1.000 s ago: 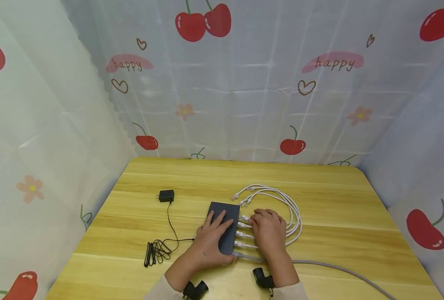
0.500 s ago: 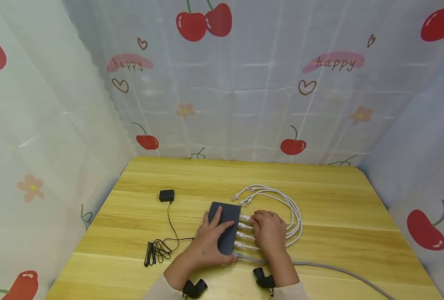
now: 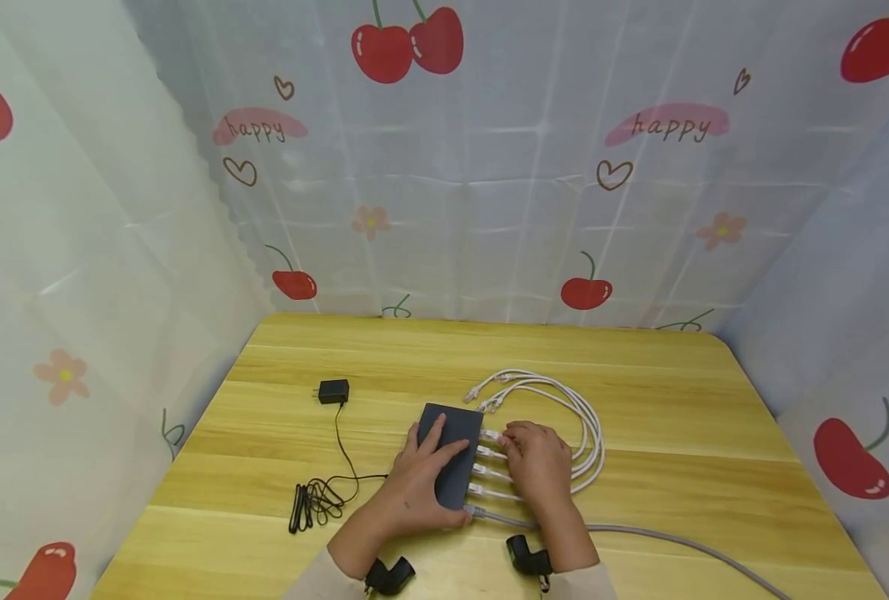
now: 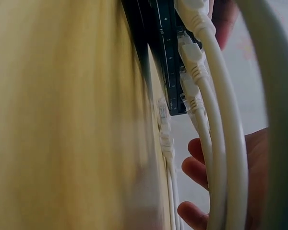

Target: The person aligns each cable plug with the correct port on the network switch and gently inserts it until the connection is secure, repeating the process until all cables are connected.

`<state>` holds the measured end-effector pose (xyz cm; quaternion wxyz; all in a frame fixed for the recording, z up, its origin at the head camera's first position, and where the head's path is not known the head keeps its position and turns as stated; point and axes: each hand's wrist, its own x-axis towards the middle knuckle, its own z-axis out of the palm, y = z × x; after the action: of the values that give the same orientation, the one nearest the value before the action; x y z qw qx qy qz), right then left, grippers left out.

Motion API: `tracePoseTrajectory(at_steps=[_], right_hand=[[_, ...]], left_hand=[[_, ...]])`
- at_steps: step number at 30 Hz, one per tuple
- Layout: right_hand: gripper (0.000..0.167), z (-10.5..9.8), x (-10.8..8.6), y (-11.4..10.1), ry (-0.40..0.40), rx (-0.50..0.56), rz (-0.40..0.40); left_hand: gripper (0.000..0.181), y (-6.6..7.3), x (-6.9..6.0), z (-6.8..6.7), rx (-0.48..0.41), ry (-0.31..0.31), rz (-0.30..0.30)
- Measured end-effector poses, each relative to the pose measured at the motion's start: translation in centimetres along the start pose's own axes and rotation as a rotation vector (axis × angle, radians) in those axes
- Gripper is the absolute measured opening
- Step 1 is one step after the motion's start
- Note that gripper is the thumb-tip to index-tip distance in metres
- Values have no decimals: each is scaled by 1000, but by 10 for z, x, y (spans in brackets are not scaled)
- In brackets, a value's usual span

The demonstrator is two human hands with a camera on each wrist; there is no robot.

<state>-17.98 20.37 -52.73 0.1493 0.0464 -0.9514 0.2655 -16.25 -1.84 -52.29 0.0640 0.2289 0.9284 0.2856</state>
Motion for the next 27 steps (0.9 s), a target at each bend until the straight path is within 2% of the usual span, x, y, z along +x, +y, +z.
tracePoseTrajectory(at_steps=[9, 17, 27], right_hand=[[17, 0, 0, 1, -61, 19, 53], [20, 3, 1, 0, -85, 38, 37], [12, 2, 3, -1, -75, 51, -22]], left_hand=[[101, -2, 0, 2, 11, 7, 15], [110, -3, -1, 0, 7, -13, -13], [101, -3, 0, 0, 37, -3, 71]])
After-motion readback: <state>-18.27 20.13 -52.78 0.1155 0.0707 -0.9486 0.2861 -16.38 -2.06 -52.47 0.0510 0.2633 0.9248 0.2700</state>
